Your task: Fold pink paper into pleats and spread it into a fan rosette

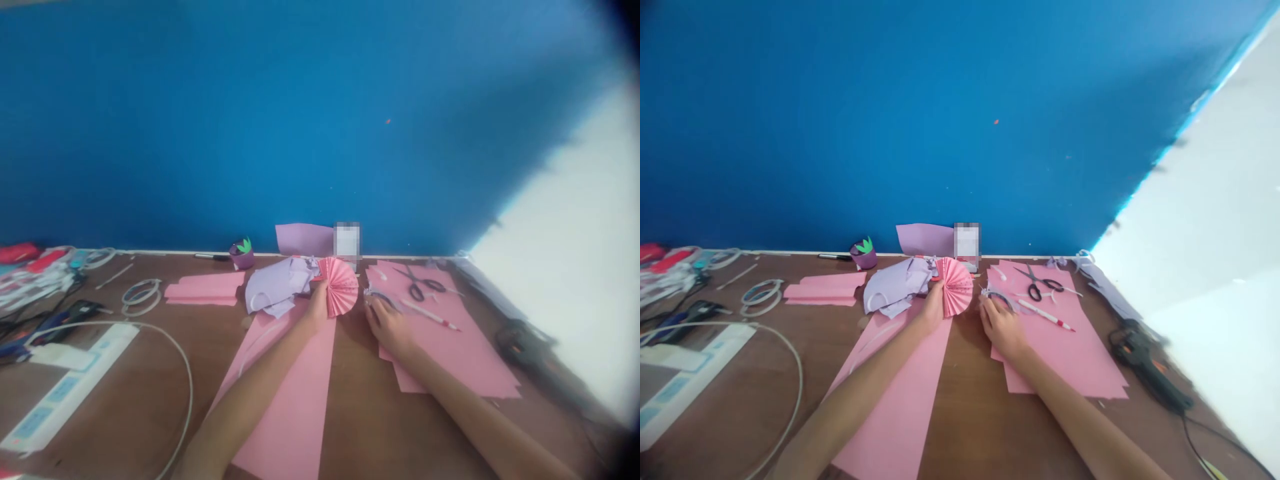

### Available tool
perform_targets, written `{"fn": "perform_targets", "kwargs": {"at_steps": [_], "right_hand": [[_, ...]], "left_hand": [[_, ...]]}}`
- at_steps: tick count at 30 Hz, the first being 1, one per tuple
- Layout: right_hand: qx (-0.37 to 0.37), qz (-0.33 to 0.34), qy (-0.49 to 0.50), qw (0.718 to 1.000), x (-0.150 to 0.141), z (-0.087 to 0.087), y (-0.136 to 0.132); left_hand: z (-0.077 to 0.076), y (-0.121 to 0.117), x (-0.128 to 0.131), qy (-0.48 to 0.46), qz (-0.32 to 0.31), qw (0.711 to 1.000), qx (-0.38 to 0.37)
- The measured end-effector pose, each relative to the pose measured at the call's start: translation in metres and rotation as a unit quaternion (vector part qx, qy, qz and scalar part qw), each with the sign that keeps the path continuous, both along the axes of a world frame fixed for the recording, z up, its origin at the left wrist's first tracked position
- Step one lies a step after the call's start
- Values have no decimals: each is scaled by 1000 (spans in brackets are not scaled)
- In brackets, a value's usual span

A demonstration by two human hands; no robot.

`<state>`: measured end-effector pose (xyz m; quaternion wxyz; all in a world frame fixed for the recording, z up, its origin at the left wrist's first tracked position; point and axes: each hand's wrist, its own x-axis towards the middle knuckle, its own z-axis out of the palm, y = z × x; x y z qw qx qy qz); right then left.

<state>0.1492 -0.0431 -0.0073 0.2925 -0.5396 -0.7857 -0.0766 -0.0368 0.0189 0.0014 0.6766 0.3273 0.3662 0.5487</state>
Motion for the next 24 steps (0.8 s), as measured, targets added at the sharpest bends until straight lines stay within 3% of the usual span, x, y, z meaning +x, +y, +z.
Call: {"fn": "perform_targets", "kwargs": {"at_steps": [7, 10, 13, 20, 24], "right_hand": [[-19, -2, -6, 1000, -3, 8, -1], [-12, -35, -13, 999, 0, 8, -3], [12, -77, -32, 996, 1, 8, -7], [-6, 9, -125, 992, -10, 18, -16], [-63, 8, -160, 985, -13, 20, -17]], "left_hand": [[9, 0, -4, -100, -44, 994, 23], [7, -2, -4, -48, -14, 998, -25], [4, -7, -2, -18, -27, 999, 21], [8, -21, 2, 96, 25, 993, 63], [5, -26, 4, 147, -8, 980, 131]]}}
